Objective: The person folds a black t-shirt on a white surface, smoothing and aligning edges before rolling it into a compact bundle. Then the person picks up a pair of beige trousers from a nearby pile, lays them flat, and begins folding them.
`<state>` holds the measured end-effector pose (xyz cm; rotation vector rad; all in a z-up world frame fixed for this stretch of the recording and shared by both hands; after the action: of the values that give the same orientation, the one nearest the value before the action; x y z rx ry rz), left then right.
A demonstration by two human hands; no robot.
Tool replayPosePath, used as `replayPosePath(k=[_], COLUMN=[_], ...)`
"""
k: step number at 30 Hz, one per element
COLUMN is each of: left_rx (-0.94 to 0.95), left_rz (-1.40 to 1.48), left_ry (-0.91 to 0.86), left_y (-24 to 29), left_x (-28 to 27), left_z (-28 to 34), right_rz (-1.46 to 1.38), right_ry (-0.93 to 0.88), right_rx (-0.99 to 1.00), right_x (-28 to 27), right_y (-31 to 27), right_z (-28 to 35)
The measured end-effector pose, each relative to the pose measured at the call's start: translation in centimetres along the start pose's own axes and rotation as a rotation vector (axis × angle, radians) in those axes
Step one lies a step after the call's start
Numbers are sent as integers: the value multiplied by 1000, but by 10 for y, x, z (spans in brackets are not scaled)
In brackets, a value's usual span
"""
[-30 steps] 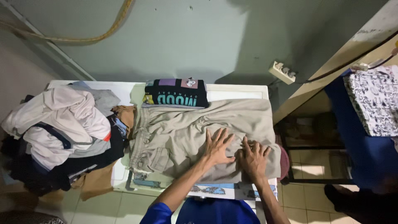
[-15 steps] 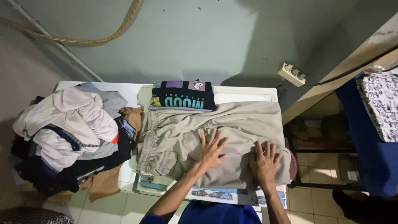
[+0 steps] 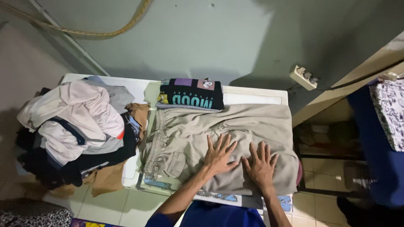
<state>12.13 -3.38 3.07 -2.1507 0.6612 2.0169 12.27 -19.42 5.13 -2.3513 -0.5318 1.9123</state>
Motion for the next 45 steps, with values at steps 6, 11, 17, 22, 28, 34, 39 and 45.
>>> replayPosePath(k=[6, 11, 17, 22, 28, 34, 39, 45], left_rx=[22, -191, -220, -179, -220, -328, -373, -357], left_rz=[249, 128, 100, 57, 40, 54, 79, 106], left_ry=[89, 102, 180, 289, 318, 240, 224, 250], left_y=[-9, -51, -52, -55, -69, -77, -84, -104], left_x=[26, 9, -40, -48, -45, -58, -63, -58], left_z=[-2, 18, 45, 56, 92, 109, 99, 109], right_rz=[-21, -36, -172, -100, -109, -10, -13, -70], right_ry=[-52, -143, -77, -73, -56, -52, -141, -112], right_rx=[29, 55, -203, -199, -203, -160, -32, 30], right_x=[5, 21, 14, -2, -8, 0, 18, 37], right_y=[23, 19, -57, -68, -72, -76, -71, -61], right_z=[6, 0, 7, 7, 11, 8, 2, 1])
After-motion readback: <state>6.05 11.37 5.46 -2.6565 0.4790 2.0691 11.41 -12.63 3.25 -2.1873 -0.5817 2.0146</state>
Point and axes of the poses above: each hand's wrist, its own z-axis away from the middle knuckle, its own x-axis out of the palm, y = z × x, the point moved 10 cm from there along -z, towards the middle knuckle, and after that the axes turned 1 degree about x, right-handed, at the moved point
